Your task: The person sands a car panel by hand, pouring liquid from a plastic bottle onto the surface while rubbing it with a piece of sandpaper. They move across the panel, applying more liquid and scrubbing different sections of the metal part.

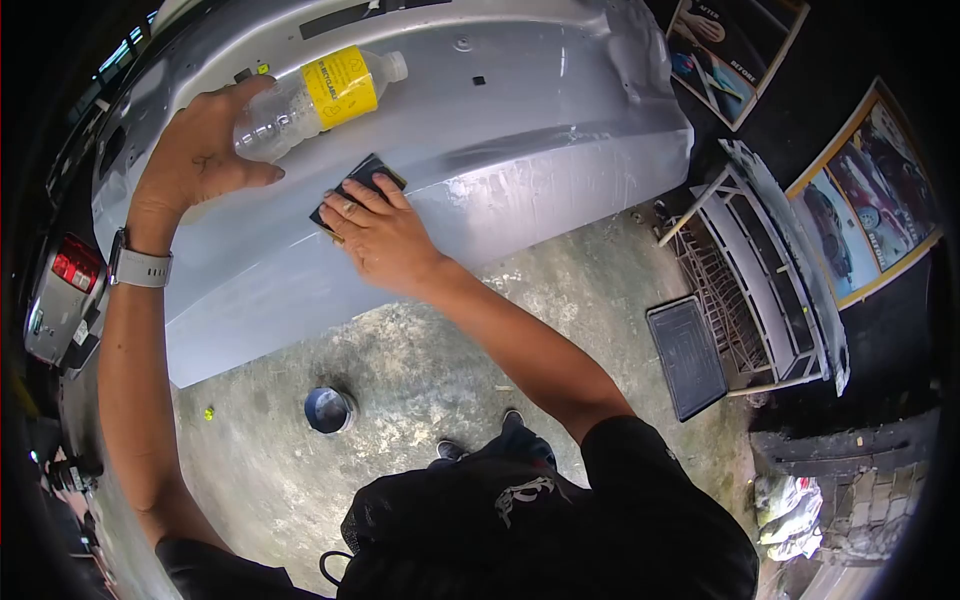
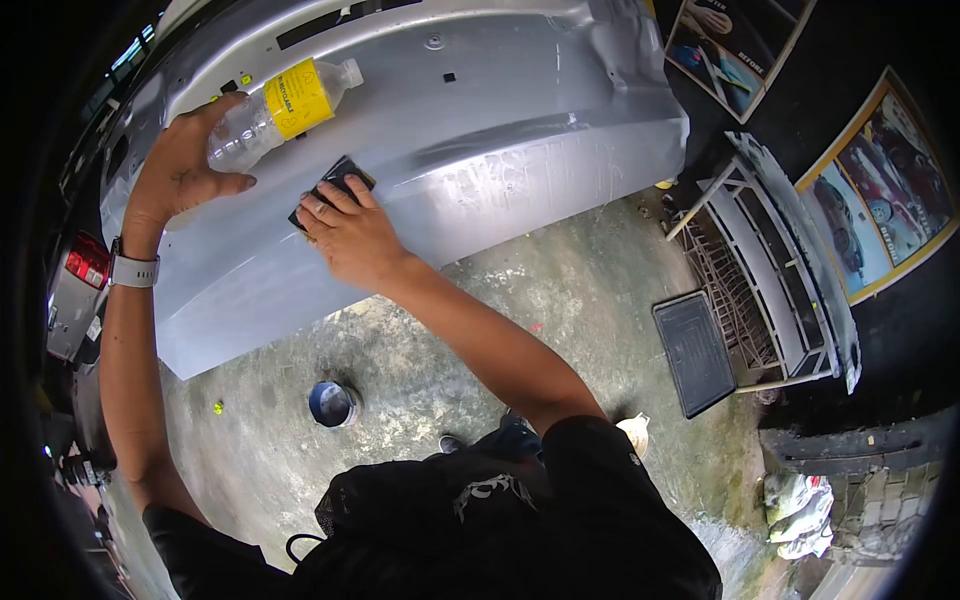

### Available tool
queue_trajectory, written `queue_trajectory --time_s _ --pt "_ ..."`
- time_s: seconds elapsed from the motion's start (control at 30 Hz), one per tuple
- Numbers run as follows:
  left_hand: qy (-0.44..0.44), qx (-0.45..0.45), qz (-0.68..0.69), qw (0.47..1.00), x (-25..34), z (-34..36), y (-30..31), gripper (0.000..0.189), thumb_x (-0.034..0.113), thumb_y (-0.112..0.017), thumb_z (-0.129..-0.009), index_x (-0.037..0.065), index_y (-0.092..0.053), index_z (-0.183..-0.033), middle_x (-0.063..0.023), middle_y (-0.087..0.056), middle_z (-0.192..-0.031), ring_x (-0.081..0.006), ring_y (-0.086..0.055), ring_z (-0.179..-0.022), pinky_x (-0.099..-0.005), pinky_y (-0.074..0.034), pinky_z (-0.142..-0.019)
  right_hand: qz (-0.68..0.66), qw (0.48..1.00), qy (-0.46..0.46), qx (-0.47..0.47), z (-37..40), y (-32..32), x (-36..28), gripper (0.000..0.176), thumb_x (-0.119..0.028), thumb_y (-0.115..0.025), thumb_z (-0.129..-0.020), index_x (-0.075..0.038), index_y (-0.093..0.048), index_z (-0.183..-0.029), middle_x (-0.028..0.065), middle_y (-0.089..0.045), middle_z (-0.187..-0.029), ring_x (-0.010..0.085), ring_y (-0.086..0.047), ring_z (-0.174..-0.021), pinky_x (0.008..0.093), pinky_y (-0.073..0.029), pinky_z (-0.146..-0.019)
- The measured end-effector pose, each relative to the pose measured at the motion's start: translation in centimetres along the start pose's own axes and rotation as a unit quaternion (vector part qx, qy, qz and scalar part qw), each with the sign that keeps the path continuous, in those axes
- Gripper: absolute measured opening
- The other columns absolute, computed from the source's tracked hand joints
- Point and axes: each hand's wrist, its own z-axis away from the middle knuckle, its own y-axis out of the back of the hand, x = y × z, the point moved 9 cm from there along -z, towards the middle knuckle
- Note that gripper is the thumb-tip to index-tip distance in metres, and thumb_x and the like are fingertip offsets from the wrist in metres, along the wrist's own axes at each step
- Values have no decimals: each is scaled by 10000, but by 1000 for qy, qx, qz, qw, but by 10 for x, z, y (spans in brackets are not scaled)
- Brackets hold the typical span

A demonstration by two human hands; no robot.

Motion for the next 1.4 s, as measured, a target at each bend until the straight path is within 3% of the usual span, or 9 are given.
queue_trajectory --time_s 0.1,0.2,0.33,0.67,0.8,1.0,1.1,1.23,1.4 --pt "22 -3 -30 999 12 3 3 924 249 -893 -518 48 -621 -1377 -253 -722 -1175 -411 -696 -1084 -434 -541 -960 10 999 17 -41 15 16 38 420 -290 -426 -1096 -158 -607 -1452 20 -536 -1559 209 -418 -1496 482 -179 -1286" --pt "29 -31 -23 999 12 19 0 934 234 -879 -501 55 -622 -1381 -246 -717 -1194 -410 -701 -1072 -428 -545 -971 97 991 -89 -39 69 63 179 463 -286 -339 -1105 -152 -564 -1487 42 -515 -1575 236 -421 -1495 474 -227 -1277" --pt "72 -73 -15 995 -4 47 -3 932 216 -869 -482 62 -631 -1370 -239 -723 -1170 -404 -704 -1061 -424 -545 -981 64 964 -240 94 144 141 355 380 -275 -517 -1057 -88 -688 -1340 125 -649 -1420 309 -508 -1426 473 -344 -1206" --pt "-82 -41 -134 987 103 -54 -3 857 143 -893 -534 73 -625 -1346 -182 -722 -1085 -386 -716 -941 -452 -566 -908 -20 1000 -17 -12 43 28 84 469 -296 -467 -1057 -142 -565 -1489 33 -526 -1567 235 -348 -1536 487 -115 -1300" --pt "-68 -77 -191 976 148 -114 -20 943 126 -942 -495 117 -623 -1383 -180 -726 -1145 -353 -727 -1000 -419 -562 -981 33 999 18 17 71 56 131 477 -215 -550 -1014 -164 -572 -1487 33 -523 -1570 253 -404 -1504 511 -163 -1292" --pt "-178 5 -332 926 172 -140 -35 895 8 -885 -582 186 -615 -1417 -132 -733 -1160 -288 -746 -974 -361 -629 -876 52 961 -229 144 166 118 367 461 -358 -426 -1093 -228 -541 -1521 20 -456 -1623 286 -300 -1555 496 -110 -1299" --pt "-162 -23 -326 931 169 -143 -22 899 2 -876 -587 188 -611 -1425 -135 -728 -1192 -292 -744 -982 -367 -628 -876 19 943 -267 200 164 108 341 458 -346 -411 -1096 -227 -545 -1518 27 -462 -1619 310 -289 -1559 513 -98 -1296" --pt "-136 -51 -303 942 161 -144 -13 925 14 -894 -558 177 -610 -1423 -129 -728 -1202 -305 -738 -994 -374 -612 -914 7 986 -132 102 105 35 157 511 -212 -522 -1016 -158 -531 -1524 75 -403 -1653 342 -205 -1589 604 -72 -1276" --pt "-162 -39 -304 938 158 -151 -11 990 28 -910 -490 161 -607 -1423 -138 -723 -1200 -336 -726 -991 -411 -584 -971 -16 991 -31 127 107 12 87 641 -198 -621 -965 -215 -439 -1579 -7 -345 -1684 234 -170 -1602 513 -51 -1311"
